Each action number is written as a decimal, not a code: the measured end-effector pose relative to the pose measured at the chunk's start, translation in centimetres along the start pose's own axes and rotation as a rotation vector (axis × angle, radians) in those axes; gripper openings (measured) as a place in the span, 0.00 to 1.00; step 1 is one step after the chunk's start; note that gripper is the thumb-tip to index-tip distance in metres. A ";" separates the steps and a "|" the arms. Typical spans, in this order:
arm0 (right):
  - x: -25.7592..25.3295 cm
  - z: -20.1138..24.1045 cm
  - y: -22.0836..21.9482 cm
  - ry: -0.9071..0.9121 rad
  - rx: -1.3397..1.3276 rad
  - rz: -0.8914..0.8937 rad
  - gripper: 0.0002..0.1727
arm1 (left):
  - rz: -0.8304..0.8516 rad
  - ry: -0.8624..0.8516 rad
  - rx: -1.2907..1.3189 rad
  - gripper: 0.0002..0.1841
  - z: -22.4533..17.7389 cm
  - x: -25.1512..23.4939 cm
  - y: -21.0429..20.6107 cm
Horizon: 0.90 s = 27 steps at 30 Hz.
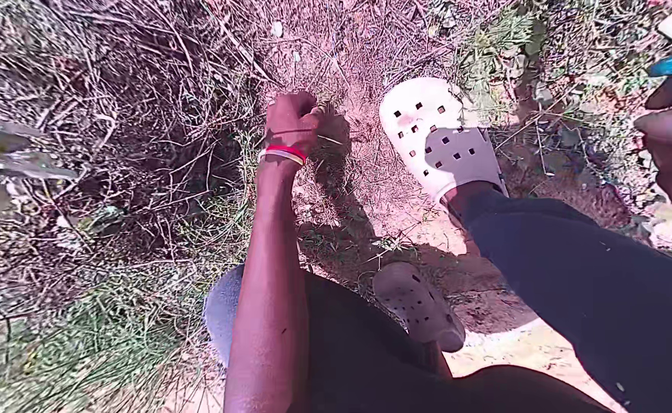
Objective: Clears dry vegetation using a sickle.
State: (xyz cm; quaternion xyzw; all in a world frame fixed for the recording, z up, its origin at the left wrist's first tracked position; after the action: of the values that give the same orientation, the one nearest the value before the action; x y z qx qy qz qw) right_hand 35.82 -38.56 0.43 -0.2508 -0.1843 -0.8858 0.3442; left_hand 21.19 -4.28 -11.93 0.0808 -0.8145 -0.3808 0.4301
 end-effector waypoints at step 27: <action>-0.6 -1.3 -3.2 -0.143 0.284 0.084 0.12 | -0.240 0.071 0.272 0.10 0.6 -1.0 -3.6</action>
State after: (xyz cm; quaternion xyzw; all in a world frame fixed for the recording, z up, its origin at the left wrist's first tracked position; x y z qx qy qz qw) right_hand 33.57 -36.66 -1.47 -0.2695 -0.3212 -0.8155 0.3990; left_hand 20.62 -6.04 -15.27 0.2482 -0.8273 -0.3129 0.3950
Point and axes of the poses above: each hand's wrist, its own x-axis away from the middle knuckle, its own y-axis out of the back of the hand, z = x × y, the point moved 7 cm from there along -x, towards the middle knuckle, and after that the axes turned 6 degrees about -x, right-handed, at the moved point
